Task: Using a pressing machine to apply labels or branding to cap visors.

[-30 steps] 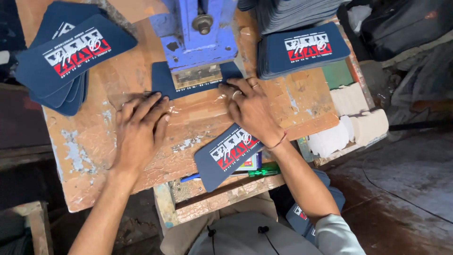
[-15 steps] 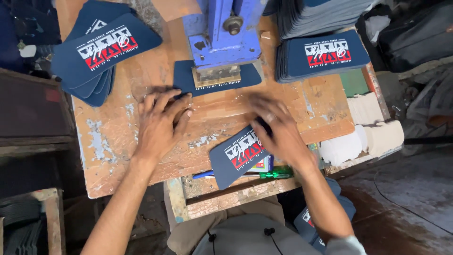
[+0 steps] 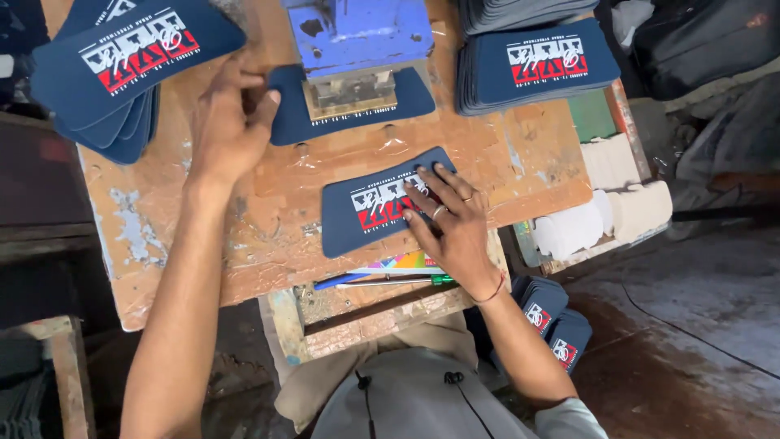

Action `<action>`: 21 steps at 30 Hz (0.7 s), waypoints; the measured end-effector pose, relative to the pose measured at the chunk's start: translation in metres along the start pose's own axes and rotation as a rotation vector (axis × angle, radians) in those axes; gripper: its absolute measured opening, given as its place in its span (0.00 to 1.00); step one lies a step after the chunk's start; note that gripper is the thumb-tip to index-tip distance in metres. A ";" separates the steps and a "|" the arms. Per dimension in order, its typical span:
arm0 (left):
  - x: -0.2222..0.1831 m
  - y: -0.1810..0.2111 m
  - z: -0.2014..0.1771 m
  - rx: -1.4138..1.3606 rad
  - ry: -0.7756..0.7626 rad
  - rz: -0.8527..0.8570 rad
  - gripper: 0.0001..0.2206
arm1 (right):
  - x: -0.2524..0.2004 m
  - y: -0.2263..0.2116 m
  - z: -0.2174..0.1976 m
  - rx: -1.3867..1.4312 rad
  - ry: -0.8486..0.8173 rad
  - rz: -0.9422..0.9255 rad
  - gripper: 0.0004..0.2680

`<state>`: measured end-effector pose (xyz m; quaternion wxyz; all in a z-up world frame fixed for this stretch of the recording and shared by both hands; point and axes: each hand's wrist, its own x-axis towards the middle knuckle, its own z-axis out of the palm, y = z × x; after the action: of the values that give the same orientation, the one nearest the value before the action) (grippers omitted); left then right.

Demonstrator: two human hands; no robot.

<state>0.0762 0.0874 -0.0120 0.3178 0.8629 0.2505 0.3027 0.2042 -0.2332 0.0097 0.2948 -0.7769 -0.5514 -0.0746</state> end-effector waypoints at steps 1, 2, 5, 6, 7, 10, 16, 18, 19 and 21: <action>0.005 -0.002 0.005 0.001 -0.001 -0.003 0.19 | -0.001 0.001 0.001 0.002 -0.002 0.000 0.13; 0.010 -0.004 0.009 -0.079 -0.024 -0.030 0.19 | -0.003 0.002 0.001 0.013 0.011 -0.003 0.12; 0.016 -0.006 0.019 -0.167 -0.060 -0.081 0.17 | -0.004 0.002 0.002 0.040 0.033 -0.004 0.11; 0.020 -0.006 0.021 -0.178 -0.072 -0.102 0.14 | -0.002 0.001 0.002 0.052 0.044 -0.002 0.10; 0.021 0.001 0.022 -0.170 -0.063 -0.099 0.14 | -0.001 0.001 0.002 0.057 0.050 -0.011 0.10; 0.027 0.011 0.027 -0.048 -0.023 -0.078 0.11 | 0.000 0.000 0.003 0.055 0.051 -0.006 0.10; 0.062 0.008 -0.001 0.185 0.243 0.083 0.08 | -0.017 -0.026 0.006 -0.042 -0.104 -0.049 0.16; 0.071 -0.002 -0.020 0.161 0.461 0.185 0.07 | -0.021 -0.051 0.006 -0.095 -0.244 -0.152 0.24; 0.066 -0.010 -0.030 0.166 0.466 0.181 0.07 | -0.017 -0.052 0.010 -0.092 -0.246 -0.159 0.24; 0.058 -0.027 -0.052 0.203 0.631 0.237 0.07 | -0.008 -0.054 0.019 -0.124 -0.357 -0.209 0.29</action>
<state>0.0745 0.1630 0.0221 0.0998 0.7771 0.2635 0.5628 0.1488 -0.2171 0.0109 0.1350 -0.7331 -0.6666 0.0002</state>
